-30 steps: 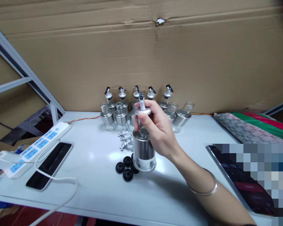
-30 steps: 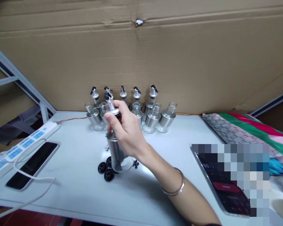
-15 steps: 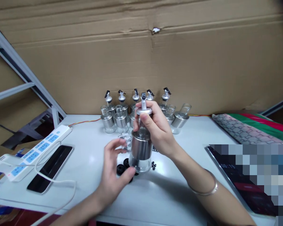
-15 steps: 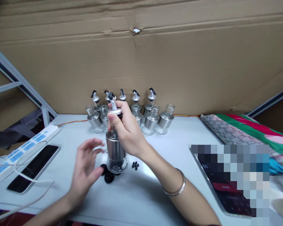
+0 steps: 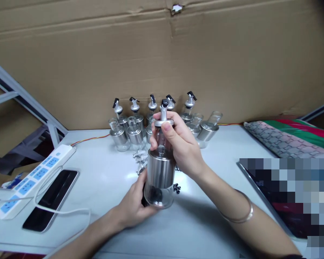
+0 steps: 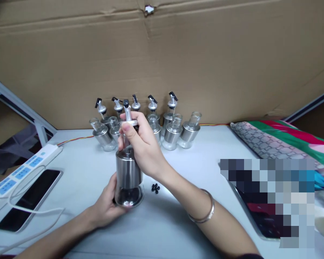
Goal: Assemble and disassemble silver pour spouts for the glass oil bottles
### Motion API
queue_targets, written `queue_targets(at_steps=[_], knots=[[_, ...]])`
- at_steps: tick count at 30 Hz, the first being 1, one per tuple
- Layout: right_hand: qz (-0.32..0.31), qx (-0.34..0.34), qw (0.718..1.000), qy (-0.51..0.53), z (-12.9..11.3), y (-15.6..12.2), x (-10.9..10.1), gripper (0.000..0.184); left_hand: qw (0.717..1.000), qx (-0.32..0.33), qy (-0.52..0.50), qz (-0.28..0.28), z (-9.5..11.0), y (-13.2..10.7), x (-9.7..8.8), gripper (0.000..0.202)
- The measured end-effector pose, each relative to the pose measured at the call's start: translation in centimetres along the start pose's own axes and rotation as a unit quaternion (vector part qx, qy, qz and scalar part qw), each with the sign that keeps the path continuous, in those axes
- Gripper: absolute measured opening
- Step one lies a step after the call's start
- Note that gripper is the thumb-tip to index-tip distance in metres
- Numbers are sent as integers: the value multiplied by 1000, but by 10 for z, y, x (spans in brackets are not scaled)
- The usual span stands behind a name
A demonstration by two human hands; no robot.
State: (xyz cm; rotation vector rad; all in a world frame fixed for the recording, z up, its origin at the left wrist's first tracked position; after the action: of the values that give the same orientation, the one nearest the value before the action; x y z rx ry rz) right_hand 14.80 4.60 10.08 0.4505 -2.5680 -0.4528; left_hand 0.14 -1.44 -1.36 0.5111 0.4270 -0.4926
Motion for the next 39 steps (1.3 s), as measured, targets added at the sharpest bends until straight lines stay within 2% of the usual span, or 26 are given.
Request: queue_targets(at_steps=[3,5,7,8,10,11,13,16,21,28,31,35,39], knots=[[5,8,1000,6,5,0,1,31,992,38,114,40,-12,-4,1,75],[12,6,1000,2,7,0,1,32,985,100,126,68,-14,-4,2,74],[19,9,1000,0,8,1,0,32,983,149,92,63,-9,-1,3,64],[21,13,1000,1,9,1,0,33,988,133,63,41,-6,2,3,54],[22,24,999,3,11,0,-1,34,1000,2,-22,-6,1,8,2,33],[22,30,999,3,11,0,-1,35,996,-65,-63,-20,5,10,3,31],[23,38,999,1,13,0,-1,37,978,-151,-137,-33,11,13,3,39],[29,45,999,-6,14,-1,0,38,961,-191,-198,-30,15,14,5,44],[51,50,997,-11,13,-3,2,37,963,-221,-150,-39,11,9,4,43],[83,62,995,3,17,-3,3,42,981,-143,-129,-34,22,17,2,31],[83,74,994,6,17,-3,3,42,989,-119,-75,-35,22,17,0,27],[78,79,994,6,16,-3,2,41,998,-21,31,-55,14,13,-2,18],[60,85,995,-5,15,-4,3,39,979,92,171,-61,5,7,-2,16]])
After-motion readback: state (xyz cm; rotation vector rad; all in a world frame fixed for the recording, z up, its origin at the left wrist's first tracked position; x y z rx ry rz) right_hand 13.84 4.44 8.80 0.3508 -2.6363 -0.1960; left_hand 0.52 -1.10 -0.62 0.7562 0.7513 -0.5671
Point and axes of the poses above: each hand's wrist, its own y-axis towards the middle knuckle, its own x-axis out of the palm, z = x × y, the point moved 2 cm from there along y, towards the middle knuckle, and after that the axes turned 6 degrees about y, right-handed, at the moved point
